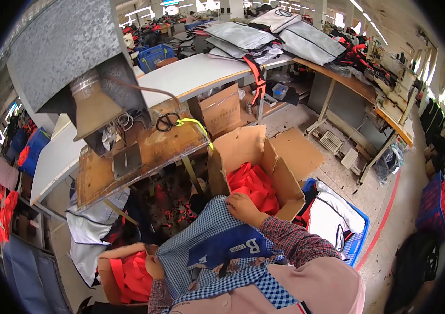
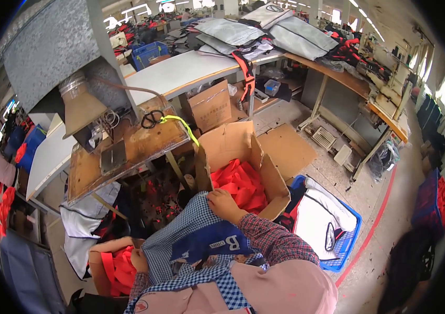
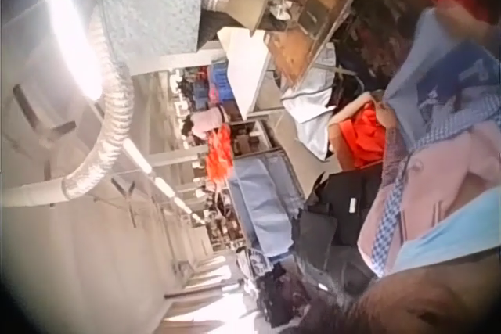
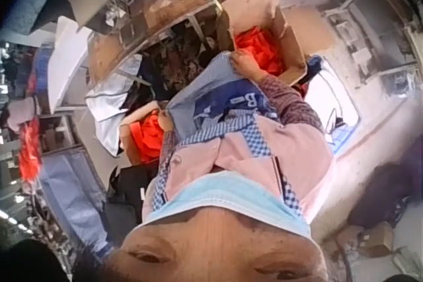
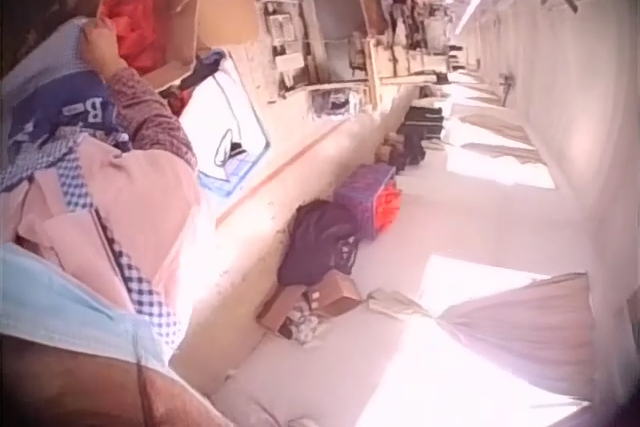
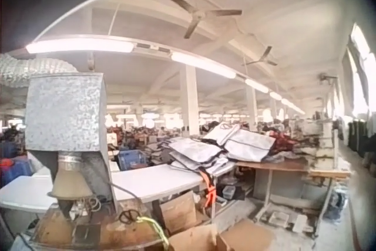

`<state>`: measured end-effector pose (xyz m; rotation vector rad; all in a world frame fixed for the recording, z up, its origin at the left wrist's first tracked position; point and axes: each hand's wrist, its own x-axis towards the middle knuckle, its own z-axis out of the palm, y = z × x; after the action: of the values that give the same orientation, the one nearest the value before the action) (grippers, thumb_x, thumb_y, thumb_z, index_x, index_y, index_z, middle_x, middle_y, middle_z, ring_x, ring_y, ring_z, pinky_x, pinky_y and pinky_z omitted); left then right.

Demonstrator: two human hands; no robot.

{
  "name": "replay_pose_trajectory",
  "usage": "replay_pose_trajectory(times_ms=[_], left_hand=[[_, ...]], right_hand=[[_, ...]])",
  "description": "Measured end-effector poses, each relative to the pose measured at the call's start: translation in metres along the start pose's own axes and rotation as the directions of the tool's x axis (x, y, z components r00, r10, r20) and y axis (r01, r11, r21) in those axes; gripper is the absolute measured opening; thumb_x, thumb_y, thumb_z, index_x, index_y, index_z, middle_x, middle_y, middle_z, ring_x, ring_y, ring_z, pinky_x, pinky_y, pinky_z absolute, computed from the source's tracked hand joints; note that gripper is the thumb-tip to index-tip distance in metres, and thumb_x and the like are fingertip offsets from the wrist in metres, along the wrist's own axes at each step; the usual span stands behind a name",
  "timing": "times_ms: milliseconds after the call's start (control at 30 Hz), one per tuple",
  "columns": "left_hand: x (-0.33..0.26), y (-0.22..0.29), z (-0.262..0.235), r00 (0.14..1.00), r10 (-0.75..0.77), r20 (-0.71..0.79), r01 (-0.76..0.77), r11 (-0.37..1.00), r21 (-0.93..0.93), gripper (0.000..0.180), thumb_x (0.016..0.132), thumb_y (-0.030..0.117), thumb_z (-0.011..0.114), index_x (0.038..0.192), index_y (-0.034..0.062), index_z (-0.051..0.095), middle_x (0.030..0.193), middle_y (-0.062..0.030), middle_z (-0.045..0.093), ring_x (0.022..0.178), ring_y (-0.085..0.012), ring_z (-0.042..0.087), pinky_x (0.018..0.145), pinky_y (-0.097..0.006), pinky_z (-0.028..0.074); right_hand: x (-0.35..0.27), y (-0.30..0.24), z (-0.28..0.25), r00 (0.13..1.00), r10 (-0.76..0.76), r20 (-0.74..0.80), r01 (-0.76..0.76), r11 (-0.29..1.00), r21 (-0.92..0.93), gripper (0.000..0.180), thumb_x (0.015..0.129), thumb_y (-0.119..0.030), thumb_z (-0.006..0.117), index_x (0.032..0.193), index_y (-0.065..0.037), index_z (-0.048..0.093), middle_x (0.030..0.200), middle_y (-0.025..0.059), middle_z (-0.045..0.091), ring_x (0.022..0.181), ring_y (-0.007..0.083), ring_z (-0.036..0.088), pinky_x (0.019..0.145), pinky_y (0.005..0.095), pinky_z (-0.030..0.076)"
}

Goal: Assembling and inspecting large delivery bags at a factory workstation using a specialized machine.

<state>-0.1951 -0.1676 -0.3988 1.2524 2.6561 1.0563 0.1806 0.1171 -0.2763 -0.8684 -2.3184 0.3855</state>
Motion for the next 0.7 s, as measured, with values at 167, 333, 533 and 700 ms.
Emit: replay_pose_trajectory(times_ms=[167,333,533,700], left_hand=[[-0.023,-0.064,-0.019,0.933,-0.200,0.299,0.187,0.980,0.073,0.015,0.080,0.017,0.062,0.087,0.0039,0.062,0.076,-0.0167,0.065,0.072,-0.0340,0.065,0.064,-0.042,0.050],[-0.006,-0.038,-0.036,0.966,-0.228,0.123,0.242,0.963,-0.120,0.019,0.085,0.021,0.063,0.095,0.0036,0.064,0.083,-0.0202,0.066,0.080,-0.0373,0.066,0.068,-0.042,0.052],[0.043,-0.075,-0.074,0.884,-0.447,-0.136,0.338,0.813,-0.475,0.020,0.088,0.014,0.061,0.099,-0.0016,0.067,0.087,-0.0172,0.069,0.083,-0.0225,0.069,0.074,-0.034,0.053],[0.141,-0.111,-0.068,0.758,-0.522,-0.391,0.397,0.845,-0.358,0.027,0.086,0.018,0.061,0.101,-0.0037,0.065,0.090,-0.0208,0.069,0.086,-0.0317,0.067,0.079,-0.038,0.052]], right_hand=[[0.001,-0.015,0.002,0.996,0.065,0.060,-0.070,0.993,0.096,0.022,0.085,-0.011,0.060,0.105,-0.001,0.061,0.102,0.0193,0.064,0.100,0.0372,0.060,0.090,0.0439,0.047],[0.002,-0.023,0.000,0.982,0.164,0.098,-0.171,0.983,0.066,0.029,0.093,-0.018,0.058,0.115,0.001,0.057,0.109,0.0216,0.062,0.104,0.0370,0.059,0.092,0.0418,0.046],[0.023,-0.043,0.031,0.971,0.147,0.190,-0.154,0.988,0.023,0.038,0.096,-0.022,0.053,0.125,0.003,0.051,0.124,0.0223,0.056,0.117,0.0370,0.053,0.101,0.0404,0.041],[0.029,-0.052,0.052,0.976,0.054,0.211,-0.015,0.983,-0.182,0.040,0.096,-0.022,0.053,0.128,0.002,0.049,0.129,0.0207,0.053,0.124,0.0373,0.046,0.107,0.0447,0.035]])
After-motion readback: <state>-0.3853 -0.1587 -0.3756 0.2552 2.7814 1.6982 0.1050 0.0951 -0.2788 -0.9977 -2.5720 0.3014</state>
